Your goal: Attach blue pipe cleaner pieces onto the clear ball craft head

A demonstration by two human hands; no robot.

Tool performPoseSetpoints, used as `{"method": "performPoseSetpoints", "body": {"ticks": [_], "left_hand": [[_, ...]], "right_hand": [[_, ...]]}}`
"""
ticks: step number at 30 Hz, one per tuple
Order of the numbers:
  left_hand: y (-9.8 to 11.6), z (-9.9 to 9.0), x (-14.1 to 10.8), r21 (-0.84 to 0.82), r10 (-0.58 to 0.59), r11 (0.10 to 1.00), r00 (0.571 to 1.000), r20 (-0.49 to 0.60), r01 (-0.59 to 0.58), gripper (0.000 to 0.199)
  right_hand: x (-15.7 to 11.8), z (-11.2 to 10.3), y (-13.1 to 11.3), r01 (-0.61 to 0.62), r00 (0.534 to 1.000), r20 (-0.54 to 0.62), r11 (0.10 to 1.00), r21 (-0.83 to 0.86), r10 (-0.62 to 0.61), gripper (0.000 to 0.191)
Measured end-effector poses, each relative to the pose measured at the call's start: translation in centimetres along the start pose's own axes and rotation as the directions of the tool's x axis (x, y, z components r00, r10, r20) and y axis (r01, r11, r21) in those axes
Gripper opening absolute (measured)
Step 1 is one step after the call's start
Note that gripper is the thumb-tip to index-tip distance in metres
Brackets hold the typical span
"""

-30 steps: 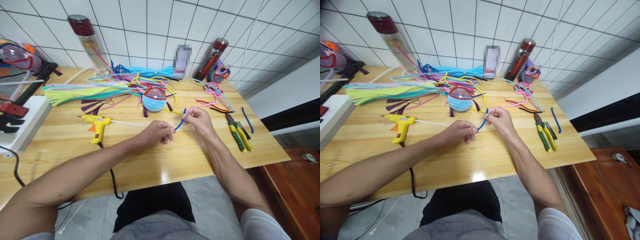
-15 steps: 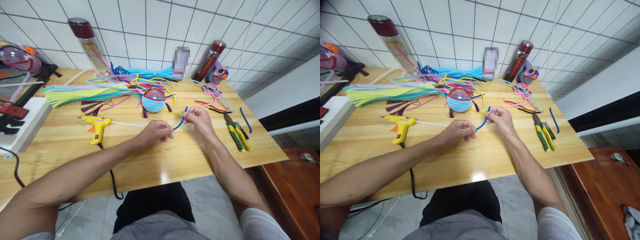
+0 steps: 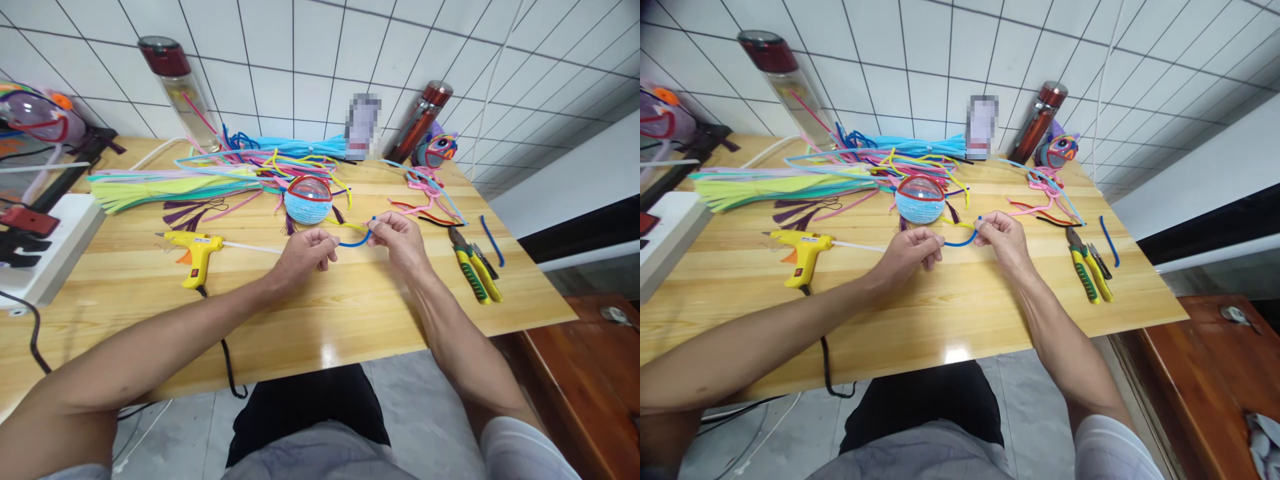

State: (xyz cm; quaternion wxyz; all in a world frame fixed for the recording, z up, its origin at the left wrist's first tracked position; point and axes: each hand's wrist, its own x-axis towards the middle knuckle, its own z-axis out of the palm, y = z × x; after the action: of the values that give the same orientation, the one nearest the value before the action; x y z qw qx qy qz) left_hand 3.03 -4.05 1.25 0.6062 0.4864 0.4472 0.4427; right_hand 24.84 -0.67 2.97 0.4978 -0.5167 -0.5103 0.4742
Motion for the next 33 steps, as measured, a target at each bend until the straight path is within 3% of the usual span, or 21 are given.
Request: {"method": "performPoseSetpoints", "body": {"ticks": [7, 13, 25, 33], "left_hand": [[0.5, 0.0, 0.2, -0.123, 0.011, 0.992, 0.991, -0.134, -0.028, 0.048], [0.3, -0.3, 0.3, -0.112, 0.050, 0.991, 0.983, -0.179, -0.071, 0.048], [0.9, -0.4, 0.6, 0.049, -0.012, 0.999, 0.998, -0.061, 0.015, 0.026], [0.9, -0.5, 0.6, 0.053, 0.016, 0.998, 1.000, -0.003, -0.015, 0.029]], "right_hand": [[-0.2, 0.3, 0.2, 0.040, 0.999, -0.036, 0.999, 0.037, -0.039, 0.035], [-0.7, 0.5, -0.4, -0.021, 1.000, 0.009, 0.999, 0.035, 0.021, 0.029], [-0.5, 0.0, -0.9, -0.028, 0.993, 0.116, 0.998, -0.060, 0.035, 0.032], [0.3, -1.1, -0.5, -0.039, 0.990, 0.135, 0.998, -0.038, 0.044, 0.024]]}}
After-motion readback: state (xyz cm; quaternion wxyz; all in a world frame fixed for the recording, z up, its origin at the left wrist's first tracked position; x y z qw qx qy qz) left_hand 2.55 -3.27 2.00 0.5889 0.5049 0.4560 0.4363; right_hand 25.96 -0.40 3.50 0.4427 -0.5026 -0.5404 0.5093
